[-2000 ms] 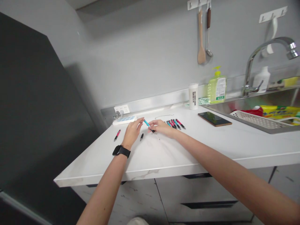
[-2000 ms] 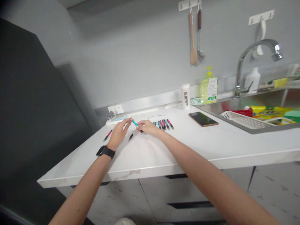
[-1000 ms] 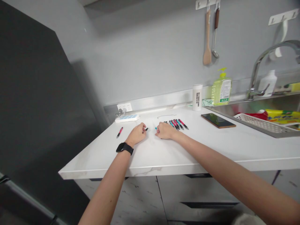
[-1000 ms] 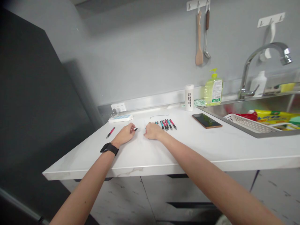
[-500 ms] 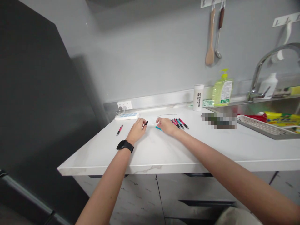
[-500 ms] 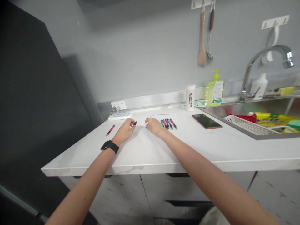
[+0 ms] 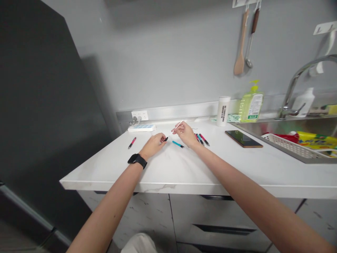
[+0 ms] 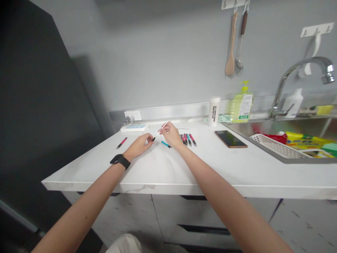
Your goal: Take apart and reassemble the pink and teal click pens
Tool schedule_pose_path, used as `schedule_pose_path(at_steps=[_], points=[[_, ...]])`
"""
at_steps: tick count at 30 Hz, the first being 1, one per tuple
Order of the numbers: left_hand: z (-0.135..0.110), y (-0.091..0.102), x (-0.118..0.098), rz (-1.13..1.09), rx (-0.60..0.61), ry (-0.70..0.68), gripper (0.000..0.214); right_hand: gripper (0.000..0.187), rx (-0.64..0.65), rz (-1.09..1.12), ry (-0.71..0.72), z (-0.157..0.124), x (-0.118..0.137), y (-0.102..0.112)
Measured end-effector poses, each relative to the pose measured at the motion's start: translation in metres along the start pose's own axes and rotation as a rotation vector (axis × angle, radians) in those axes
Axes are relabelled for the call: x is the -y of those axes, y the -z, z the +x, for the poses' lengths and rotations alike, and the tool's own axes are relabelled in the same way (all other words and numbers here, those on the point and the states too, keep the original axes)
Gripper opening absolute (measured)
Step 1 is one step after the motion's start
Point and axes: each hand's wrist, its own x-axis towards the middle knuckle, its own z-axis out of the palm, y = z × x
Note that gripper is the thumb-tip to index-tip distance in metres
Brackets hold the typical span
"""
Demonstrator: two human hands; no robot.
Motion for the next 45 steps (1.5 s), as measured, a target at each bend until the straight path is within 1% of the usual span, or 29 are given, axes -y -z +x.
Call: schedule_pose_path(at_steps=[17, 24, 28, 29, 30, 33, 34, 35, 37, 39, 41, 43, 45], points=[[0.001, -0.001, 0.000, 0.000, 0.014, -0.013, 0.014, 0.013, 0.001, 0.105, -0.017, 0.001, -0.008, -0.002], [0.000, 0.000, -0.002, 0.004, 0.016, -0.037, 0.014, 0.015, 0.080, 0.071, -0.084, -0.002, -0.006, -0.003], [-0.001, -0.001, -0.004, 0.002, 0.011, -0.057, 0.015, 0.007, 0.144, -0.031, -0.121, -0.004, -0.002, -0.005], [-0.001, -0.001, -0.004, -0.001, 0.010, -0.056, 0.015, 0.008, 0.138, -0.055, -0.134, -0.003, -0.002, -0.005], [-0.002, -0.001, -0.005, -0.004, 0.009, -0.052, 0.015, 0.012, 0.118, -0.071, -0.143, -0.003, -0.001, -0.006], [-0.002, 0.000, -0.005, -0.012, 0.006, -0.035, 0.016, 0.032, 0.001, -0.073, -0.159, 0.000, -0.001, -0.006], [-0.002, 0.000, -0.005, -0.014, 0.007, -0.028, 0.016, 0.035, -0.017, -0.067, -0.162, 0.001, -0.001, -0.006], [-0.003, 0.000, -0.005, -0.013, 0.009, -0.021, 0.016, 0.034, -0.013, -0.068, -0.159, 0.001, -0.001, -0.005], [-0.003, 0.001, -0.006, -0.010, 0.012, -0.013, 0.016, 0.028, 0.051, -0.096, -0.135, 0.001, -0.002, -0.005], [-0.003, 0.001, -0.008, -0.003, 0.023, -0.019, 0.015, 0.027, 0.142, -0.134, -0.094, 0.000, -0.003, -0.005], [-0.003, 0.002, -0.010, -0.003, 0.035, -0.034, 0.014, 0.027, 0.198, -0.159, -0.080, -0.002, -0.005, -0.007], [-0.003, 0.001, -0.011, -0.018, 0.037, -0.036, 0.013, 0.029, 0.216, -0.157, -0.090, -0.004, -0.006, -0.009], [-0.003, 0.001, -0.011, -0.040, 0.030, -0.020, 0.012, 0.038, 0.211, -0.153, -0.083, -0.005, -0.005, -0.011]])
